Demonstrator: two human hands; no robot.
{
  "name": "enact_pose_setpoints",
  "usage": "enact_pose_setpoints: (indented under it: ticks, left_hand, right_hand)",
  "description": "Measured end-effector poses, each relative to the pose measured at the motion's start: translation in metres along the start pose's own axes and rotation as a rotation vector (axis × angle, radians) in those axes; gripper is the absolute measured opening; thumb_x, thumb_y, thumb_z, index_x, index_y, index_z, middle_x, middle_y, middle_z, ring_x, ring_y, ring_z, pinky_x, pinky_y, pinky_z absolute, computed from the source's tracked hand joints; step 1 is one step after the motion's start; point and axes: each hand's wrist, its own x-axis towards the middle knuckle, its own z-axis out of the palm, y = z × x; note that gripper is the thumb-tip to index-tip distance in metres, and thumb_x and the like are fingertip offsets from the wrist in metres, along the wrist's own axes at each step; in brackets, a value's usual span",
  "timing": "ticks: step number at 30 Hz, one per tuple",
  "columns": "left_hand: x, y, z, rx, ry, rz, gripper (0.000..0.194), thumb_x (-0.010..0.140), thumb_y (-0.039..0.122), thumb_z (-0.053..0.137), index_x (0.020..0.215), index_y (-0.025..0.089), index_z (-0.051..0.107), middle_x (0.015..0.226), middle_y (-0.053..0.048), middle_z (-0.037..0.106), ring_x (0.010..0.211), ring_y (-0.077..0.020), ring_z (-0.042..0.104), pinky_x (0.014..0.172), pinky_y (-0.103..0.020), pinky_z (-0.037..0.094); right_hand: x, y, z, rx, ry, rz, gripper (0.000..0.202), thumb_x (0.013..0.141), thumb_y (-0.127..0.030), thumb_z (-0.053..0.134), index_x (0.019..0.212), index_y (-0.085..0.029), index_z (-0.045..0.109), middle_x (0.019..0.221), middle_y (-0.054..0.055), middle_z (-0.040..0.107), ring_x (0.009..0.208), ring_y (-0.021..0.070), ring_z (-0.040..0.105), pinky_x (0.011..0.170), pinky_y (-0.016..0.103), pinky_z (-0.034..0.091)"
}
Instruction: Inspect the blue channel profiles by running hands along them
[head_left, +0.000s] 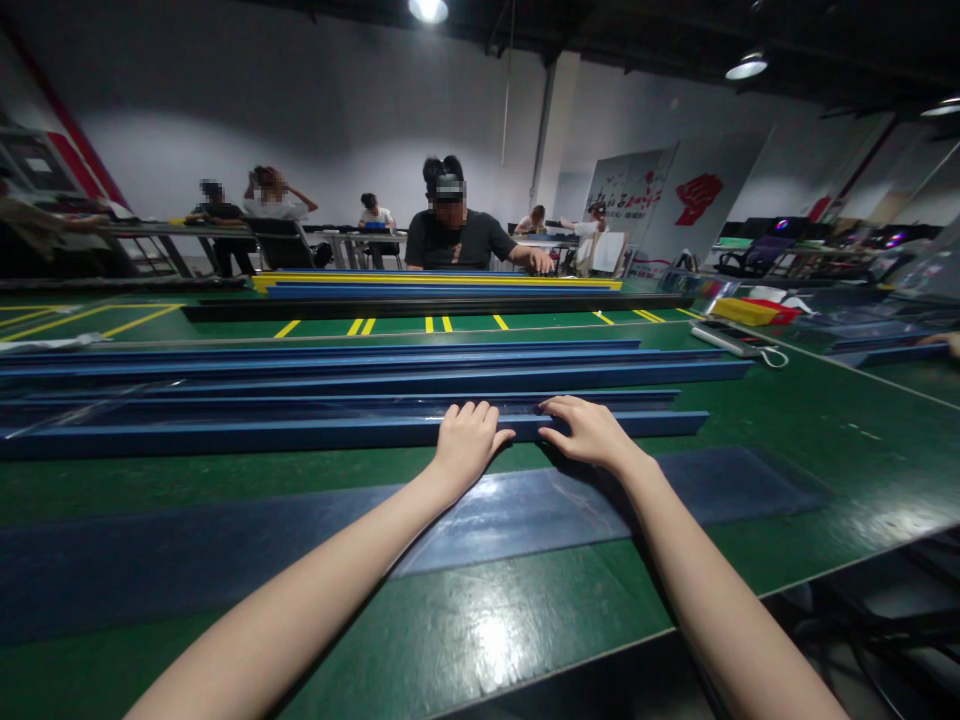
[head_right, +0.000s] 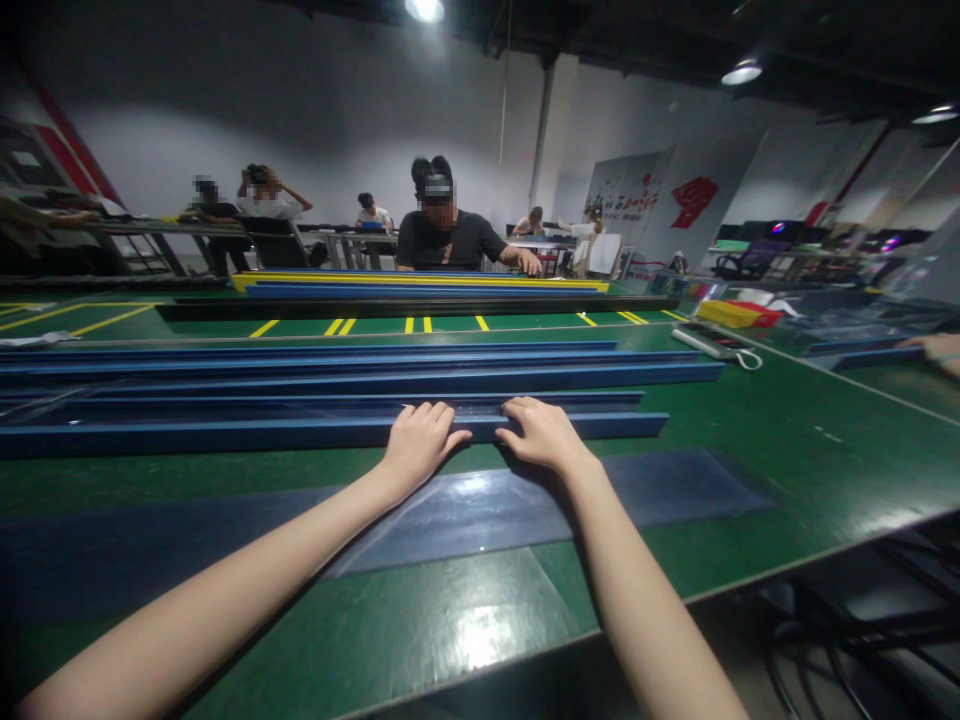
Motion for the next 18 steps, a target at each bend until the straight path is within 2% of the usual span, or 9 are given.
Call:
enact_pose_setpoints:
  ticks: [18]
  left_hand:
    - [-0.0003, 0.0000, 0.0017, -0.006, -0.002, 0.002, 0.030, 0.081, 0.045, 0.048, 0.081, 0.015, 0.055, 0.079, -0.007, 0.060, 0.075, -0.0207, 0.053, 0.064, -0.031, 0.029]
  right_hand:
    - [0.0006, 0.0014, -0.0001, 0.000, -0.023, 0.025, 0.038, 0.079, -0.038, 0.047, 0.110, -0.019, 0.058, 0.113, 0.007, 0.059, 0.104, 0.0201, 0.053, 0.085, 0.029, 0.041]
